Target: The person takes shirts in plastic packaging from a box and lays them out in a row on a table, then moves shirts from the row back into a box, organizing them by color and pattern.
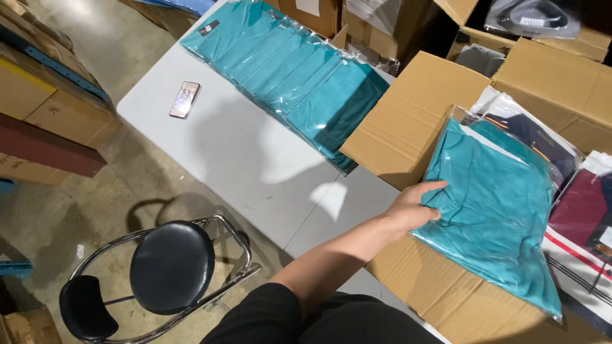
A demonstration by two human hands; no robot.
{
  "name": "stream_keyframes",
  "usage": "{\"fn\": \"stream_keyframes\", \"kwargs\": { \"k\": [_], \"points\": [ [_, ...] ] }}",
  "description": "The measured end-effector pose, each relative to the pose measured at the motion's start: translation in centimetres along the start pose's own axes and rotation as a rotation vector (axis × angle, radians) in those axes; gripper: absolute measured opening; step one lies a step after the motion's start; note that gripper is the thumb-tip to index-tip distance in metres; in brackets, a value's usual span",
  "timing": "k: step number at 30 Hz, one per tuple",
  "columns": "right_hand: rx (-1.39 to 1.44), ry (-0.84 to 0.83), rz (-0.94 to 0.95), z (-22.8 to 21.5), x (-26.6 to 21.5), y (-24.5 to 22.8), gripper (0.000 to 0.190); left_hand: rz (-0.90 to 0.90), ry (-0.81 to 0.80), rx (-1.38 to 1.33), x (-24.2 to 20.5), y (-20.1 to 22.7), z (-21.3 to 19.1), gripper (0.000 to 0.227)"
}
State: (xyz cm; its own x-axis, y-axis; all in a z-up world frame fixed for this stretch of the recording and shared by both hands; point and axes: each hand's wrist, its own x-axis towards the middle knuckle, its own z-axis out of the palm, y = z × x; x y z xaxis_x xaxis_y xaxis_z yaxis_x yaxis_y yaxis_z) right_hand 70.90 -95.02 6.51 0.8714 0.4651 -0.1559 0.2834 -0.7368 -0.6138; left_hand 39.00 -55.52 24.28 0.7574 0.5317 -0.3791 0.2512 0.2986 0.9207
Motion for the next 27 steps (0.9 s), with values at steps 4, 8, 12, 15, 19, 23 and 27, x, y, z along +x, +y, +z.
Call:
{"fn": "stream_keyframes", "kwargs": {
  "k": [4, 8, 12, 15, 19, 23, 27],
  "points": [
    [0.219, 0.092, -0.098, 0.5, -4.4, -4.0, 0.058, 0.049, -0.028, -0.019, -0.3, 0.8, 0.5, 0.071],
    [0.379, 0.063, -0.003, 1.0, -11.8, -23.2, 0.068, 0.133, -0.064, -0.073, -4.2, 4.6, -0.1, 0.07],
    [0.409, 0.057, 0.141, 1.7, -13.4, -31.3, 0.072, 0.03, -0.137, 0.06, -5.0, 7.3, -1.5, 0.067],
    [0.184, 0.016, 0.164, 2.8, -14.2, -35.5, 0.079, 0.209, -0.112, 0.023, -4.5, 6.6, -4.0, 0.067],
    [0.071, -0.03, 0.121, 5.3, -14.8, -41.0, 0.088, 0.465, -0.107, 0.034, -4.8, 7.7, -10.4, 0.069],
    [0.074, -0.094, 0.085, 8.0, -15.7, -48.6, 0.088, 0.614, -0.058, -0.036, -3.8, 8.1, -18.6, 0.071],
    [0.249, -0.121, 0.126, 14.5, -13.4, -51.8, 0.092, 0.566, -0.009, 0.024, -5.5, 10.5, -27.8, 0.07]
  ]
}}
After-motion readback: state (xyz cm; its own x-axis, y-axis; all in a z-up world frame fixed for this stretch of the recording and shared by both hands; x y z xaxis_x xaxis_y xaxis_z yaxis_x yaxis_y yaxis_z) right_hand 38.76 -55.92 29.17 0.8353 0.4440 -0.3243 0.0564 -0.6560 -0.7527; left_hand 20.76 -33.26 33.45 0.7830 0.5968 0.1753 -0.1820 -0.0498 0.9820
